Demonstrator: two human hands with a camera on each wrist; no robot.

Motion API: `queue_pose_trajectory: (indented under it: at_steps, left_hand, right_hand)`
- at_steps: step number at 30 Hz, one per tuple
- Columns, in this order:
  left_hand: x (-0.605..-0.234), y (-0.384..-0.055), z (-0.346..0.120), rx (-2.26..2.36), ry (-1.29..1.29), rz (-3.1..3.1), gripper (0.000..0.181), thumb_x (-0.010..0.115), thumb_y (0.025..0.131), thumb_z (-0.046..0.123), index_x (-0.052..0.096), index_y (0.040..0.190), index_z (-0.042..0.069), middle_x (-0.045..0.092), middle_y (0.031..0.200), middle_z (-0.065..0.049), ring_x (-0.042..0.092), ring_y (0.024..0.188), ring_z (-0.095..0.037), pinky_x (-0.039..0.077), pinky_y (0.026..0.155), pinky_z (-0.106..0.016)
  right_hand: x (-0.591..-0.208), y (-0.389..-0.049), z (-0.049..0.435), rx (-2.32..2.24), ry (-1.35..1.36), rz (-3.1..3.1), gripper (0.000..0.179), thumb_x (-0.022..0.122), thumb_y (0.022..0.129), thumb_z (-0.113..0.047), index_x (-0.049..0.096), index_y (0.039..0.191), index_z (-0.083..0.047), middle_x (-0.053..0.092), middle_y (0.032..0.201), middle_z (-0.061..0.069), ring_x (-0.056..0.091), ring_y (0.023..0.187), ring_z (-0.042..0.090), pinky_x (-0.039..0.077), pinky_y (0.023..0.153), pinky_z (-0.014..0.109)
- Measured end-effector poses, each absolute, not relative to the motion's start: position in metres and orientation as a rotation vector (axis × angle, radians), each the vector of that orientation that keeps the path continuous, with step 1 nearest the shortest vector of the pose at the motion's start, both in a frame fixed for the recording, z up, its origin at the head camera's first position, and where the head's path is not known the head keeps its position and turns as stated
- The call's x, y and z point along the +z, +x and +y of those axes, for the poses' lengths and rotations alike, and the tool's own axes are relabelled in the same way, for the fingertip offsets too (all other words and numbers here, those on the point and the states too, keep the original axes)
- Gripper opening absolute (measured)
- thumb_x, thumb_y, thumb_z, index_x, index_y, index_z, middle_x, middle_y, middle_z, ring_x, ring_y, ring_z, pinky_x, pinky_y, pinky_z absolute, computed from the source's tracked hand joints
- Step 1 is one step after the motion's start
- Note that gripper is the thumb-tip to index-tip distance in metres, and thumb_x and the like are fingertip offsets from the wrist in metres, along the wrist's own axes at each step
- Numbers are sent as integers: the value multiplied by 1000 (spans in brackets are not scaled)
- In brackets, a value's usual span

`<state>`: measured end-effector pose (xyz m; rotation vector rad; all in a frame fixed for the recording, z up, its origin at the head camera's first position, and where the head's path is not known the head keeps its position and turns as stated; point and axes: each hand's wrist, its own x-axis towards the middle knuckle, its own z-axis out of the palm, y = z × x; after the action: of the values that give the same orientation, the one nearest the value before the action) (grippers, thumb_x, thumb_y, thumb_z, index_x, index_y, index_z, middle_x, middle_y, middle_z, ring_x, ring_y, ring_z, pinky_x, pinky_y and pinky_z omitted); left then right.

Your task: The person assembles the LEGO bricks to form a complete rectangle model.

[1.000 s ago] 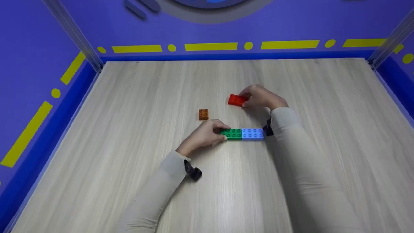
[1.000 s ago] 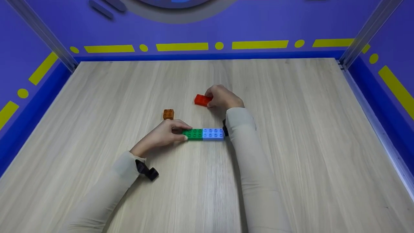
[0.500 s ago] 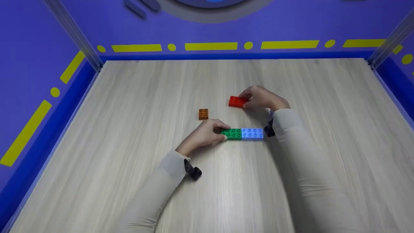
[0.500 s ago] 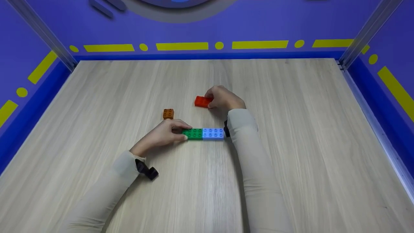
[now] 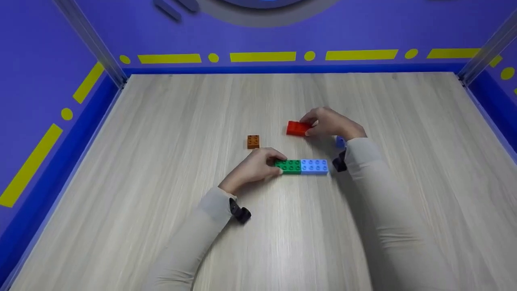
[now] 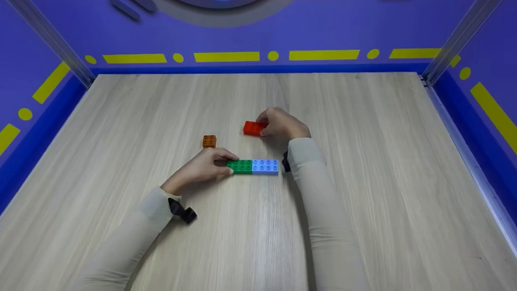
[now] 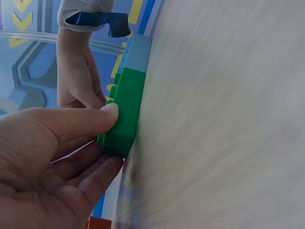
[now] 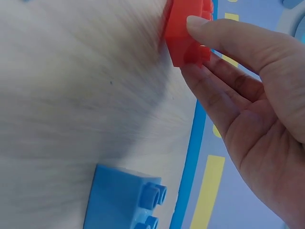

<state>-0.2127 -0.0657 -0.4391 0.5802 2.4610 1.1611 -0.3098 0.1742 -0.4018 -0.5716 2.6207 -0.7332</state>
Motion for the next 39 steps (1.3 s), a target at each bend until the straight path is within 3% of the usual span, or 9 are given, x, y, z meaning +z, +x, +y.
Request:
queue_pose_trajectory:
  at_steps: [22,39]
  left_hand:
    - [-441,-213,-66,1173,573,2454,32,72,84,8,68,116,9,65,120,-4,57,111,-16,46,100,-33]
    - [-438,-213,-67,1192,538,2448,32,74,82,9,69,114,10,66,118,-3,58,109,-15,46,100,-33]
  right_hand:
    - [-400,-296,187,-723,-573,2605,38,71,85,-10,67,122,-14,64,123,8,57,115,27,45,101,47]
    - [-391,-283,190,-755,-776,2593,33,71,83,-6,70,116,-7,66,115,10,62,106,26,51,93,44]
